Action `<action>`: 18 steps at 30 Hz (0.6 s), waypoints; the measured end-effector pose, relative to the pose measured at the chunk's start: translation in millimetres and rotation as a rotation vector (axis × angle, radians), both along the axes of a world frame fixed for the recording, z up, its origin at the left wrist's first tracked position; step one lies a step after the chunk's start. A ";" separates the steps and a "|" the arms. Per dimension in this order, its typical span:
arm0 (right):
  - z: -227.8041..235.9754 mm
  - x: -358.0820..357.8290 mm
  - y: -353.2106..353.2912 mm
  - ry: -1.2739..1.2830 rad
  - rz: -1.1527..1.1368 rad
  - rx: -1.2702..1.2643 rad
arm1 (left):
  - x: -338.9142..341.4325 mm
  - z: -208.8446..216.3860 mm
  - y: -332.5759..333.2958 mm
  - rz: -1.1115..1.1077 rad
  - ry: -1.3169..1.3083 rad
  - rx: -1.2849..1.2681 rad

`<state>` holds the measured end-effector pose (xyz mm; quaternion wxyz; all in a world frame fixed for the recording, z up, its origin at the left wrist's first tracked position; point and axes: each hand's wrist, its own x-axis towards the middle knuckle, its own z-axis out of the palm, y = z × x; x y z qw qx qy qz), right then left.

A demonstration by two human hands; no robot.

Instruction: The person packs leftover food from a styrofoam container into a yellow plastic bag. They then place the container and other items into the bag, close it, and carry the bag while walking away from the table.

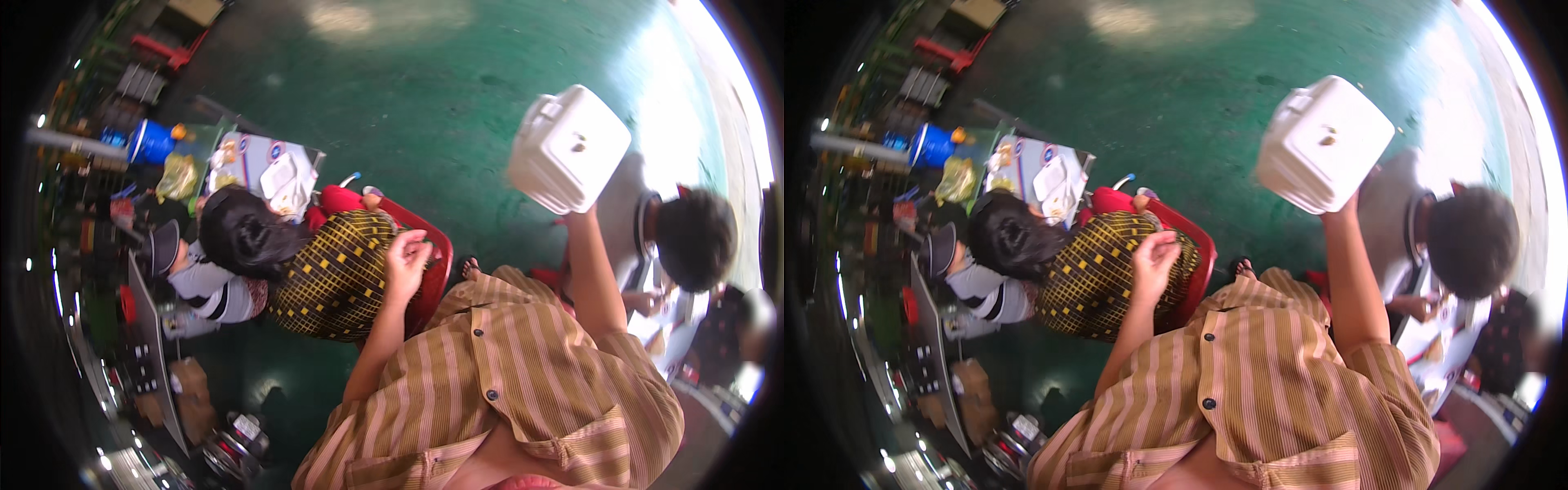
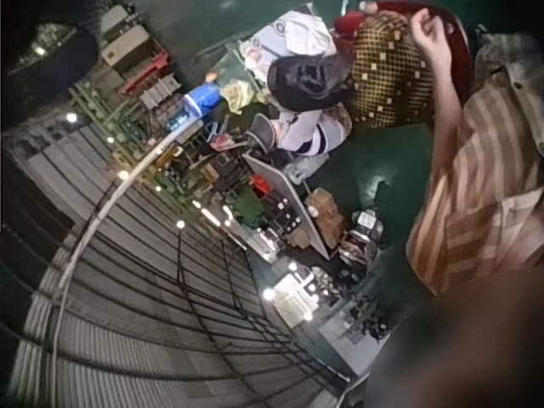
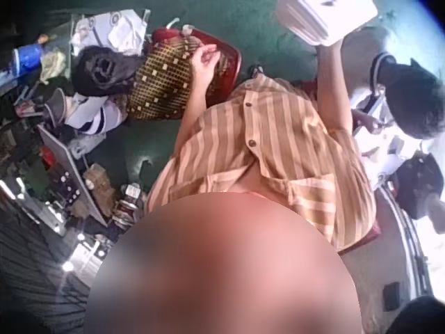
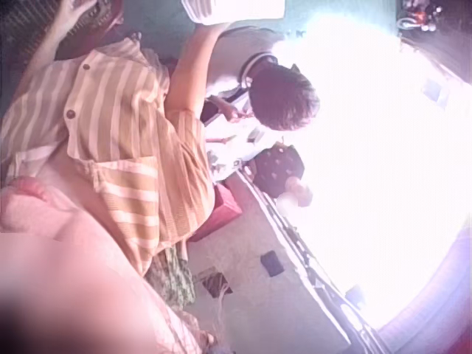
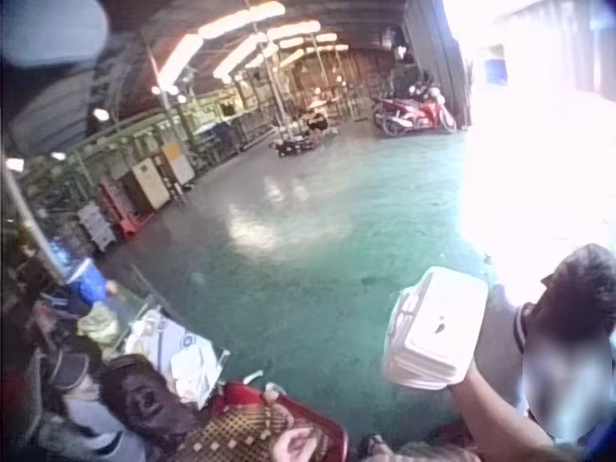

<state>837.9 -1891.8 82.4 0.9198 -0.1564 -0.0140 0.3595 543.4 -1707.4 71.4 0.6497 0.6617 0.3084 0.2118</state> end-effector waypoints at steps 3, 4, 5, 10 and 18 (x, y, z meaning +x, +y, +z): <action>6.8 41.8 19.9 -0.019 -0.002 -0.029 | 26.2 11.1 11.1 -0.023 0.057 0.135; 7.6 54.7 27.9 -0.024 0.002 -0.042 | 33.9 11.0 17.5 -0.013 0.056 0.184; 9.9 69.7 34.6 -0.038 -0.003 -0.056 | 45.0 11.8 22.6 -0.005 0.067 0.183; 8.7 147.7 66.1 -0.079 -0.040 -0.089 | 120.2 29.4 57.7 0.006 0.092 0.308; 16.4 305.6 120.1 -0.497 -0.318 -0.370 | 371.5 64.4 118.8 -0.173 0.033 0.480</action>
